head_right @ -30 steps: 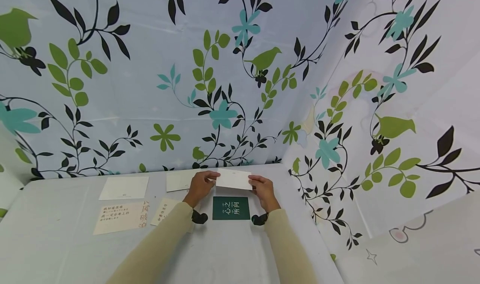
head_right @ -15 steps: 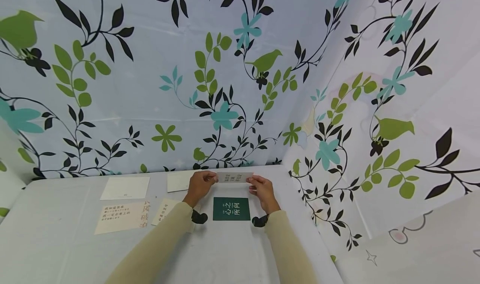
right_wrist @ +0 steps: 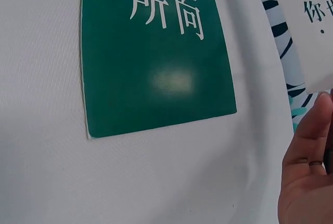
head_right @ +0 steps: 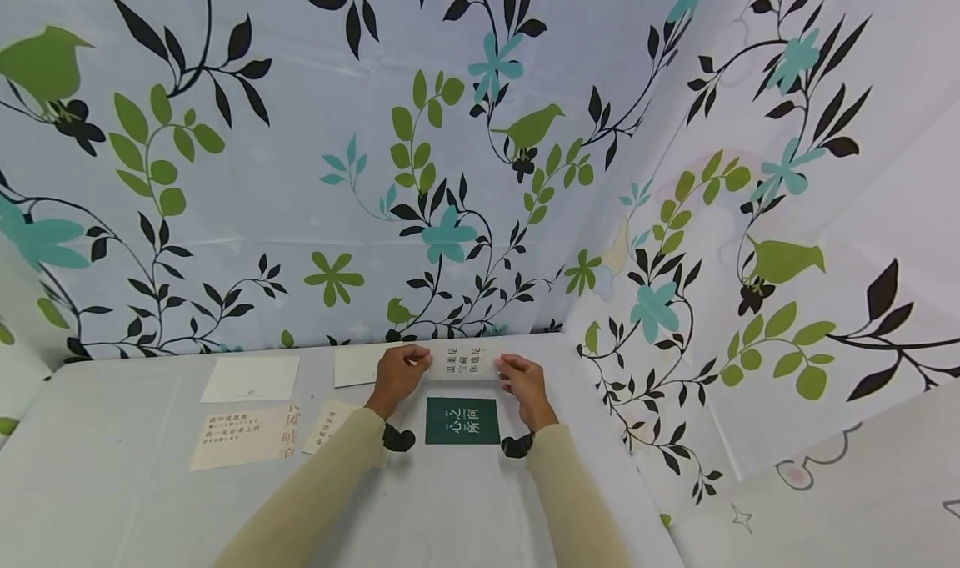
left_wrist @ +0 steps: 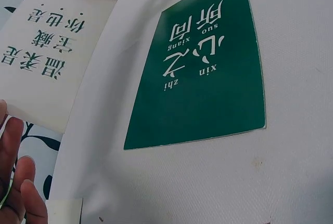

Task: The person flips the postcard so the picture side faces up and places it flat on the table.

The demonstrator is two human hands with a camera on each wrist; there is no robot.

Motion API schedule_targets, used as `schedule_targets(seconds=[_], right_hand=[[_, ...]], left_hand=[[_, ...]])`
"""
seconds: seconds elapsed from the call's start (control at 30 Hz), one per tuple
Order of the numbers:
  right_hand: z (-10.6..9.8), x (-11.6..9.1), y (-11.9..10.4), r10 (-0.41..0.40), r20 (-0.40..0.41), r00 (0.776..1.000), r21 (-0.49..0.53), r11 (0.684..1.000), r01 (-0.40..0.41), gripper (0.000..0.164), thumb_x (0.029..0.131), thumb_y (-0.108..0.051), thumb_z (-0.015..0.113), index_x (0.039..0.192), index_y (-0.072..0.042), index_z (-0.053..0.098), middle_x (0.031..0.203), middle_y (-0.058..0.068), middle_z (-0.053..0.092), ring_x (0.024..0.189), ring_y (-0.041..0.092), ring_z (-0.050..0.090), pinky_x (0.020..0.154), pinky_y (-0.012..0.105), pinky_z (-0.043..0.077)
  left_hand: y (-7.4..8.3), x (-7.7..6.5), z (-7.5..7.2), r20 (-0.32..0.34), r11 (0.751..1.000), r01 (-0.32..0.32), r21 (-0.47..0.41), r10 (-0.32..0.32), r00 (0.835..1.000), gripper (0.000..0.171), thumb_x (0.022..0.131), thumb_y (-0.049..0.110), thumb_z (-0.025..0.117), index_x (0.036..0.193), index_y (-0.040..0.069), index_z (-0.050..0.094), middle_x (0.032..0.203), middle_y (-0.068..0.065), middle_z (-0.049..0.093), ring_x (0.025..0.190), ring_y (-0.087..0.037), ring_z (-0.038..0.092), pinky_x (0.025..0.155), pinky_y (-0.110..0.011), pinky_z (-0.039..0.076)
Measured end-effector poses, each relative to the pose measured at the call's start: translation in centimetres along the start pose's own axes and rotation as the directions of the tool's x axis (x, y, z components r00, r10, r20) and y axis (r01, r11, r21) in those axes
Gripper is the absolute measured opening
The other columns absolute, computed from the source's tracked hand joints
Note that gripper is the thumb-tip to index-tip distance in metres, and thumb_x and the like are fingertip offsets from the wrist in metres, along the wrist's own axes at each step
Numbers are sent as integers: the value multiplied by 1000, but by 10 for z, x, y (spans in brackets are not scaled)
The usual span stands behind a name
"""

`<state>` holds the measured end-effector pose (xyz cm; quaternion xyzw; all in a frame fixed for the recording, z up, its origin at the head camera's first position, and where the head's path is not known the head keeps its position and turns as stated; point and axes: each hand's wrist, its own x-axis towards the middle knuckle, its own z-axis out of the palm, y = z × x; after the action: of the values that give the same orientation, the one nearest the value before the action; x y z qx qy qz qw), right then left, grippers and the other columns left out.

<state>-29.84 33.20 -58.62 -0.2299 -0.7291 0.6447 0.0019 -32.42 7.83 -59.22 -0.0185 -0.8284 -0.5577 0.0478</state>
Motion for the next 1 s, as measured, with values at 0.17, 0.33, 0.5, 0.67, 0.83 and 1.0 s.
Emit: schedule_targets(seconds=[0.17,0.33,0.5,0.67,0.83,1.0], right_hand=[[1,-1,2,-4,-1,1000,8,1000,4,26,101,-27,75,125,-16,77,126,7,69,104,23,66,87,30,58],[2,-1,5,-8,-42,999,21,1000,9,26,101,-25,74,126,-16,76,125,8,70,100,24,65,86,30,59],[5,-1,6,-3,-108,994,14,1000,5,26,100,-27,75,123,-16,75,124,10,72,98,22,65,80,29,58],[6,0,6,11,-138,990,18,1000,-9,24,99,-25,75,122,-17,77,131,10,70,101,24,64,78,27,57],[6,1,6,20,-139,990,20,1000,-17,24,101,-23,73,124,-18,78,135,10,68,105,25,64,80,27,57],[5,0,7,34,-104,994,17,999,-33,27,103,-21,69,129,-18,77,140,9,67,107,24,65,84,30,57]], left_hand=[[1,-2,1,-39,1000,25,-2,-25,999,12,96,17,77,106,13,83,94,-5,80,89,-21,69,80,-38,51],[1,-5,0,-23,998,61,-26,-62,998,14,95,15,77,108,16,81,94,-5,81,89,-22,69,81,-39,48],[-2,-5,2,15,998,61,-22,-60,998,18,93,14,78,110,19,81,93,-1,80,82,-19,67,82,-39,49],[-5,-4,5,34,999,42,-18,-41,999,20,93,12,77,111,19,82,92,1,79,79,-16,64,82,-37,49],[-9,-4,7,36,999,40,-3,-40,999,24,90,9,79,112,19,81,92,1,79,81,-16,65,83,-39,49],[-11,-4,8,47,998,56,2,-56,997,27,88,7,82,112,19,81,95,1,80,88,-18,69,88,-43,50]])
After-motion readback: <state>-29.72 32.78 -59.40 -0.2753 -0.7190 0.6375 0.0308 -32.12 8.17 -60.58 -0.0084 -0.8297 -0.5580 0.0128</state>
